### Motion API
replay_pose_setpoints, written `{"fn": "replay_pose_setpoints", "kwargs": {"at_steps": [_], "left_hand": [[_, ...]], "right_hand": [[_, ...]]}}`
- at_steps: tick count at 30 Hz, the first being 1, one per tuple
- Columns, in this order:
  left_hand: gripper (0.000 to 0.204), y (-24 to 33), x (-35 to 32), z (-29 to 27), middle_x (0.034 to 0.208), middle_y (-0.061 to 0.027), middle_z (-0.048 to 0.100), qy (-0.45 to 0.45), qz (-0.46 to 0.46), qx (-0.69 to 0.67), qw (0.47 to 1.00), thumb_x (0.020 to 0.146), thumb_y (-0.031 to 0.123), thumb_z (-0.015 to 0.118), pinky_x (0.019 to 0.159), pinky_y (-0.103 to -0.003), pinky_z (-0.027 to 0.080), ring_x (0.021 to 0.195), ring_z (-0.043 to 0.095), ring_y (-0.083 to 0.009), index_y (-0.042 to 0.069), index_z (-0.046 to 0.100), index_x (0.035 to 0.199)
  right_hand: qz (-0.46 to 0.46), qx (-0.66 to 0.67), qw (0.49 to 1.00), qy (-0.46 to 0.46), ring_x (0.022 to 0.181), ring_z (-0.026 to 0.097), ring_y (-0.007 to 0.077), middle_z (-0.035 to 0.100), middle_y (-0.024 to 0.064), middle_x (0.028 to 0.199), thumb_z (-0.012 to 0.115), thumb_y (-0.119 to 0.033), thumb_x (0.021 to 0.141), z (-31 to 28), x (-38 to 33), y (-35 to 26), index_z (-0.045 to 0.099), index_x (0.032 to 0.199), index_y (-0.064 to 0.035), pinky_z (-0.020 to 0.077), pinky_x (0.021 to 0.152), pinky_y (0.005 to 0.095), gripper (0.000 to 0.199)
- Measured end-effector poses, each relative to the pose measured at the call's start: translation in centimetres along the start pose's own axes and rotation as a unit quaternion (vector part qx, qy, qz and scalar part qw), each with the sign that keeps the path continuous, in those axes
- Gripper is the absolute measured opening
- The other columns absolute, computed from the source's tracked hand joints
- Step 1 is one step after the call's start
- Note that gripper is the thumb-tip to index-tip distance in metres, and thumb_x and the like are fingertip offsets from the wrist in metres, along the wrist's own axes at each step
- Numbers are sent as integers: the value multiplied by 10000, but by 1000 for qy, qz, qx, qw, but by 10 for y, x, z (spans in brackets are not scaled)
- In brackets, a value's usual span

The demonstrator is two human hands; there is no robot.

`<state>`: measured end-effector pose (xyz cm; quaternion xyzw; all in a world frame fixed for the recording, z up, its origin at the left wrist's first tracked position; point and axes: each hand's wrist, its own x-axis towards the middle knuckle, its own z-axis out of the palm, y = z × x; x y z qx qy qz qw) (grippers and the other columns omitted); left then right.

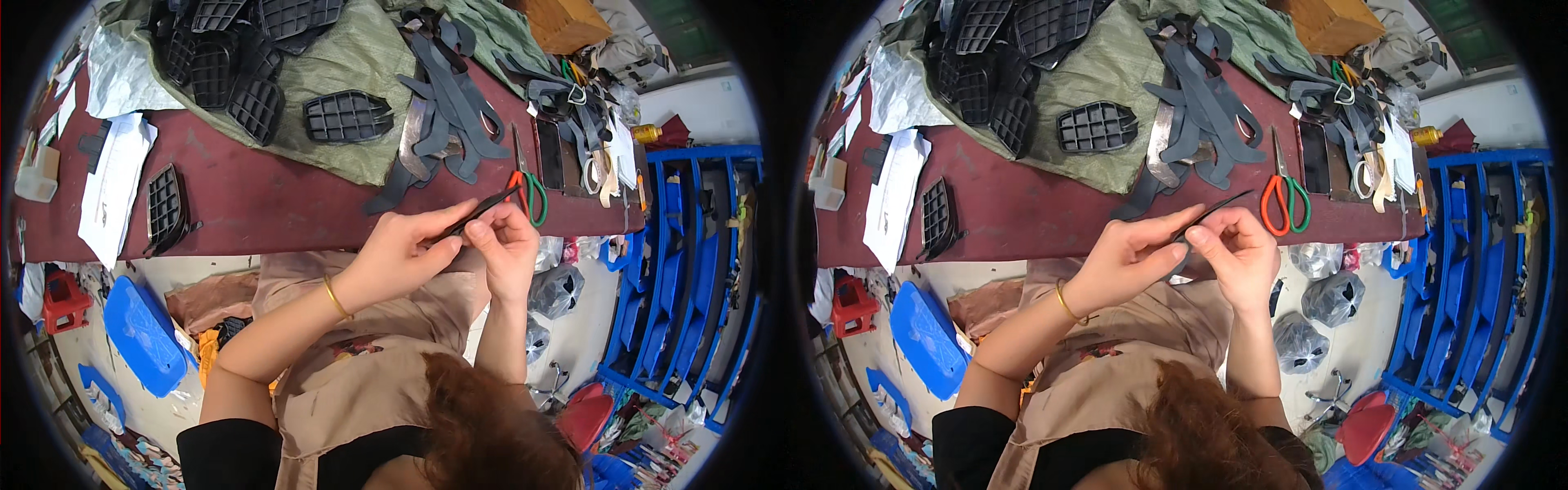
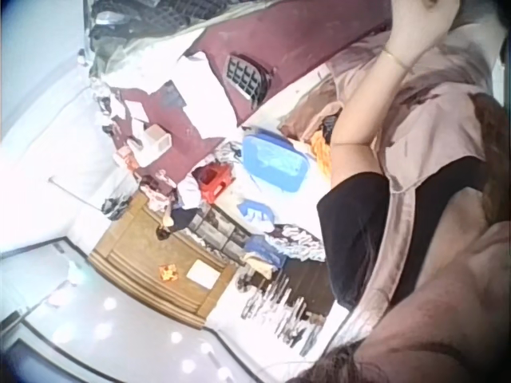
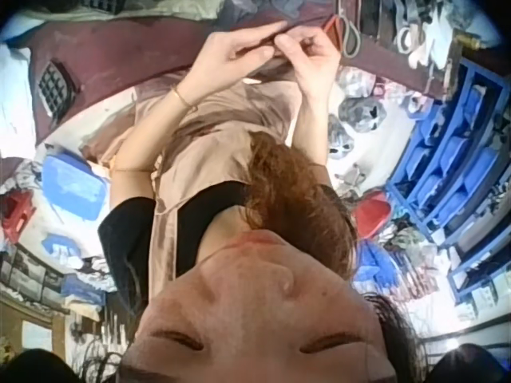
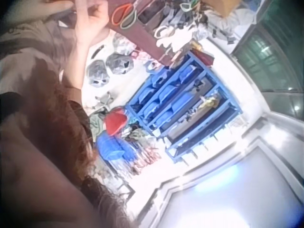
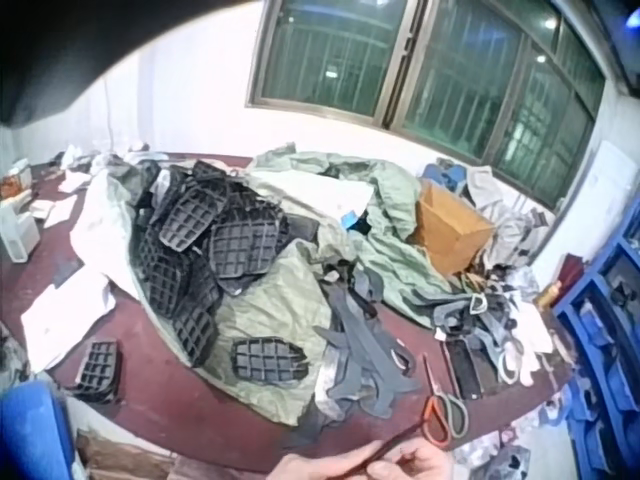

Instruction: The recorder is assembling and inspecting various components for shoe manufacturing, such as attaching straps and checking soles.

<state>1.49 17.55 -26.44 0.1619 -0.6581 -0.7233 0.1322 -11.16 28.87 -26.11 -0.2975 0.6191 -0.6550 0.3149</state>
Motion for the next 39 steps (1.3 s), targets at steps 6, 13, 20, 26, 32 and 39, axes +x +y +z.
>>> {"fn": "replay_pose_setpoints", "kwargs": {"at_steps": [6, 13, 20, 26, 32, 39], "left_hand": [[315, -27, -19, 2, 968, -14, 630, 107, -34, -214, 970, 892, 120, 555, 732, -190, 453, 827, 542, -37, -29, 551, 1169], [111, -84, -100, -89, 842, -109, 627, 366, 2, -453, 813, 950, 229, 468, 611, -265, 519, 726, 620, -184, 118, 464, 953], [101, -55, -140, -130, 779, -23, 593, 480, 71, -384, 785, 949, 211, 477, 549, -214, 457, 627, 561, -121, 128, 509, 996], [174, -8, -136, -126, 879, -85, 648, 400, 62, -214, 889, 956, 187, 447, 593, -268, 527, 699, 632, -162, 92, 544, 1065], [223, 21, -132, -123, 992, -157, 645, 375, 54, -218, 899, 954, 179, 441, 674, -319, 554, 819, 663, -258, 53, 544, 1106], [269, 24, -87, -111, 1064, -142, 628, 302, 43, -243, 921, 944, 173, 463, 789, -309, 520, 952, 633, -241, 15, 537, 1149]], "right_hand": [[2, -121, 992, -43, 758, 565, 66, 615, 37, 835, 577, -34, 868, 16, -19, 9, 556, 876, 15, 453, 675, 198, 54], [-56, 143, 955, 253, 513, 537, 187, 593, 75, 773, 535, -273, 831, -52, -68, 30, 481, 1036, -43, 445, 447, 310, 313], [-208, 466, 860, 34, 375, 370, 16, 431, -13, 566, 508, -57, 836, -90, -48, -48, 389, 767, -82, 305, 350, 163, 140], [-258, 310, 915, 7, 395, 327, 40, 409, -9, 627, 392, -206, 921, -63, -5, -81, 447, 832, -16, 263, 370, 179, 217], [-242, 145, 955, 95, 563, 394, 142, 476, 33, 683, 456, -237, 903, -31, 21, -105, 495, 868, -47, 343, 481, 266, 197], [-159, -402, 894, 117, 589, 577, 170, 593, 92, 725, 576, -366, 876, -4, 122, -28, 458, 1112, -4, 450, 520, 274, 448]]}}
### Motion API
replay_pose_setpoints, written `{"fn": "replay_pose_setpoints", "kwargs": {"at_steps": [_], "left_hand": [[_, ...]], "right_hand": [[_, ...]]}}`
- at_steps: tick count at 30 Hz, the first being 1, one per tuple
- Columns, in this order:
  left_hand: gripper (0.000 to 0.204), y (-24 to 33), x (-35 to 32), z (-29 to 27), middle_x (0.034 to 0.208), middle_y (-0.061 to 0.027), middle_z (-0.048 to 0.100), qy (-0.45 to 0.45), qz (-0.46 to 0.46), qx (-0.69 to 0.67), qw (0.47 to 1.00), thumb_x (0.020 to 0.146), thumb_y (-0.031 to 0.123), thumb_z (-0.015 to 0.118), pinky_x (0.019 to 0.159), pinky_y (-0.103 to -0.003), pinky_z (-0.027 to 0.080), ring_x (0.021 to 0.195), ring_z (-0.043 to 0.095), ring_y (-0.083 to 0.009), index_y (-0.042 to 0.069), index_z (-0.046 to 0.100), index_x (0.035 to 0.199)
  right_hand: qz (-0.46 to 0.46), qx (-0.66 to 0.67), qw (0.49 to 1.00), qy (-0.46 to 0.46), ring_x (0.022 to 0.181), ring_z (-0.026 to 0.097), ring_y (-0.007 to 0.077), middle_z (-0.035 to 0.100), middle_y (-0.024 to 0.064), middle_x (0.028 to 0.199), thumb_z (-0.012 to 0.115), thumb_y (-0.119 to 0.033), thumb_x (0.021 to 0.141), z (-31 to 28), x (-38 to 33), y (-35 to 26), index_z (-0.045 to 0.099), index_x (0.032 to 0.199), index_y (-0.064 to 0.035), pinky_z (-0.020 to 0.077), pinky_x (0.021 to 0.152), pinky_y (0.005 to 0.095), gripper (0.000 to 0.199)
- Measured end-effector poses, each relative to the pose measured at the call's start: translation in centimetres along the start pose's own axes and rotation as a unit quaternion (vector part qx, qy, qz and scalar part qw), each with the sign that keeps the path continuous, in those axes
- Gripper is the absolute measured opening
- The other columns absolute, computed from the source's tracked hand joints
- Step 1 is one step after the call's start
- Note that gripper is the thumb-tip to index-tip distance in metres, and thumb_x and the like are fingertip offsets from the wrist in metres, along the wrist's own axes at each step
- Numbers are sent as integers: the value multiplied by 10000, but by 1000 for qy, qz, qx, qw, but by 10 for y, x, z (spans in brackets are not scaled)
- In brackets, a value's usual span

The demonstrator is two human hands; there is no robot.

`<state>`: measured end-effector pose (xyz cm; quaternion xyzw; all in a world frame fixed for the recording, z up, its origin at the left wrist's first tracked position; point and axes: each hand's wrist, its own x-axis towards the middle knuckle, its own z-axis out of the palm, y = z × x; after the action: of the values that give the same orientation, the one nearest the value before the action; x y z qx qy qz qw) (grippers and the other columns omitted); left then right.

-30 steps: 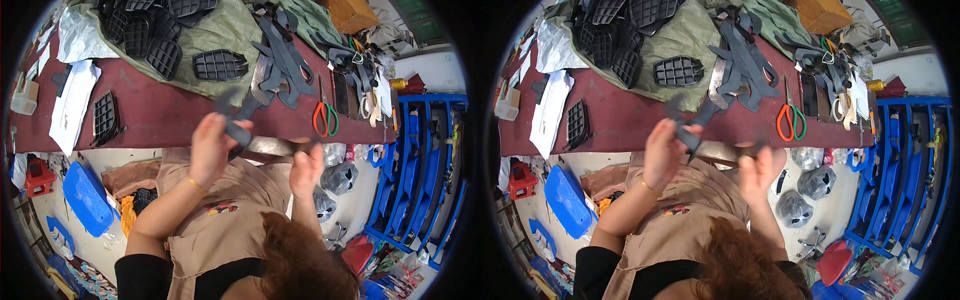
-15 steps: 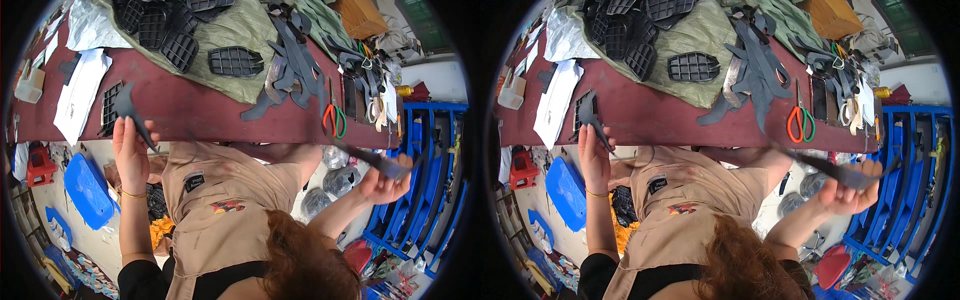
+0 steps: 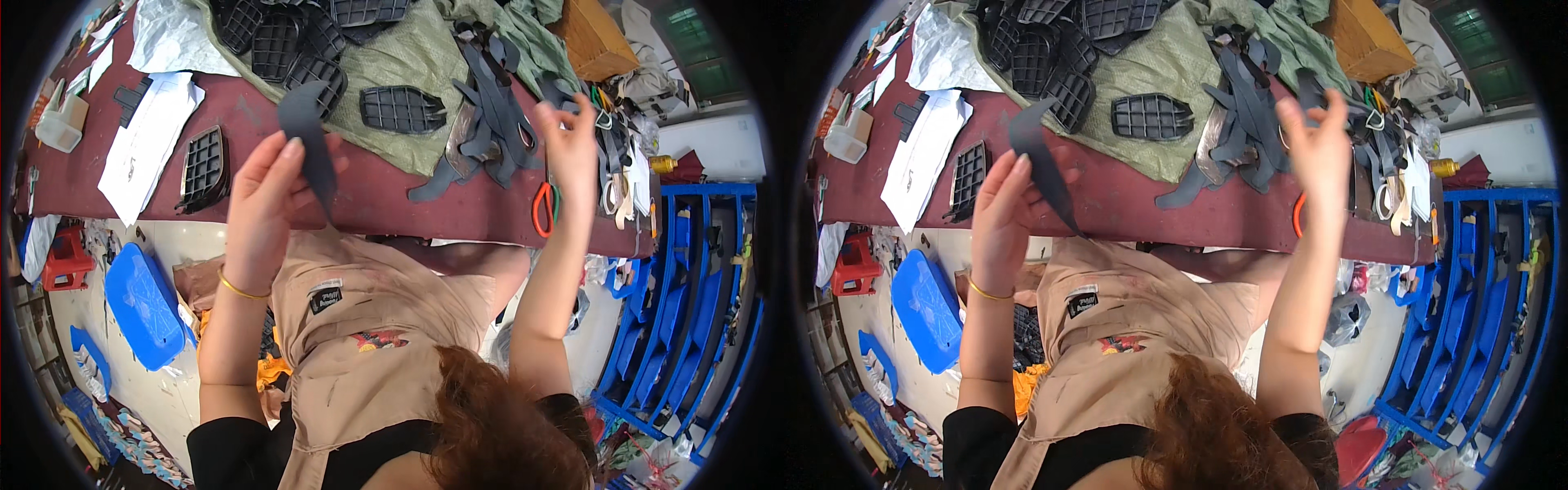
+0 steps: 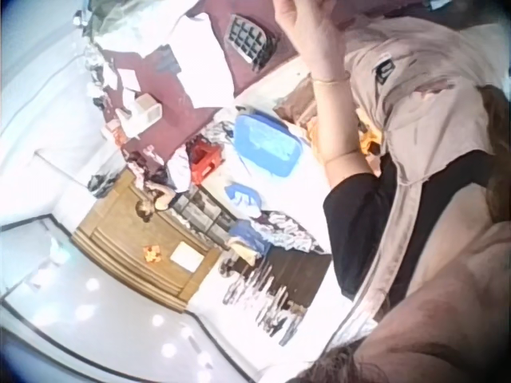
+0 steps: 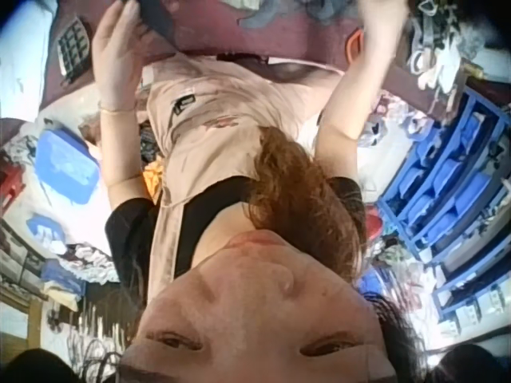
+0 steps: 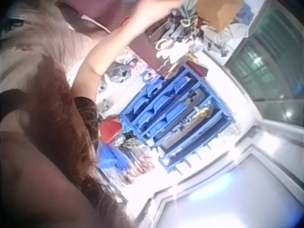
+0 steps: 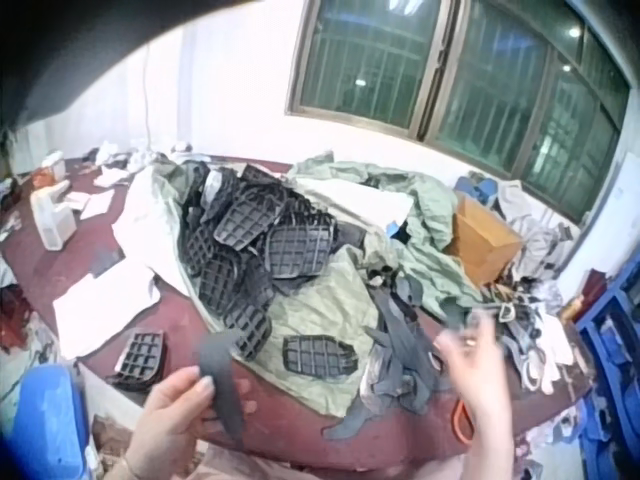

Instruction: The recorder is assembling and inspecting various components for shoe manufacturing, such as attaching straps and checking soles.

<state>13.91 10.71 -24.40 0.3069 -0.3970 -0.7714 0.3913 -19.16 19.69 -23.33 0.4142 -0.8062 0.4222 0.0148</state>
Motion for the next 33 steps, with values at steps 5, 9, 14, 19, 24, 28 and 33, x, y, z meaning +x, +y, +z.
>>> {"fn": "replay_pose_setpoints", "kwargs": {"at_steps": [5, 9, 14, 19, 24, 28, 33], "left_hand": [[250, -14, -4, 32, 1026, -105, 633, -84, 75, 113, 987, 925, 142, 497, 741, -262, 507, 878, 619, -138, -11, 571, 1108], [172, -23, -13, 51, 848, -106, 655, -501, 149, 285, 804, 783, 151, 677, 713, -289, 472, 649, 614, -207, 30, 667, 905], [390, -37, 97, 53, 978, -146, 622, -288, 218, 425, 830, 766, 264, 693, 867, -358, 437, 950, 582, -292, 17, 609, 1056], [615, -84, 167, 53, 1175, -183, 512, -250, 320, 720, 563, 703, 351, 714, 904, -423, 419, 1090, 500, -332, 29, 517, 1189], [630, -60, 215, 42, 1153, -150, 528, -238, 228, 514, 792, 744, 423, 656, 882, -446, 429, 1025, 528, -304, 50, 473, 1219], [550, 50, 195, 54, 1080, -107, 560, -133, 130, -211, 960, 847, 560, 481, 821, -423, 468, 941, 561, -250, 74, 538, 1098], [749, 17, 90, 24, 1206, -189, 496, -302, -98, -370, 873, 854, 644, 365, 882, -506, 434, 1107, 493, -317, 4, 430, 1237]], "right_hand": [[250, 353, 703, -564, 543, 591, 139, 637, 96, 733, 268, -600, 914, 37, -101, -62, 597, 970, -30, 440, 447, 229, 661], [517, 569, 488, -413, 680, 602, 146, 627, 103, 808, 340, -620, 886, 54, -133, -62, 537, 1066, -15, 471, 574, 252, 661], [248, 515, 791, -217, 471, 517, 118, 582, 86, 720, 423, -270, 968, 44, -127, -32, 505, 922, -23, 426, 426, 244, 264], [161, 263, 904, -296, 530, 602, 158, 581, 158, 840, 401, -236, 964, 84, -123, -51, 446, 1095, 66, 484, 449, 278, 332], [110, 98, 940, -309, 493, 611, 225, 590, 196, 648, 405, -217, 953, 107, -125, -39, 425, 848, 31, 491, 441, 319, 270], [202, 219, 900, -318, 549, 632, 199, 612, 159, 648, 446, -245, 942, 95, -112, -29, 481, 826, 49, 506, 507, 306, 318], [43, 385, 917, -91, 769, 529, 109, 589, 67, 870, 488, -236, 931, 15, -95, -31, 596, 976, -7, 433, 578, 197, 257]]}}
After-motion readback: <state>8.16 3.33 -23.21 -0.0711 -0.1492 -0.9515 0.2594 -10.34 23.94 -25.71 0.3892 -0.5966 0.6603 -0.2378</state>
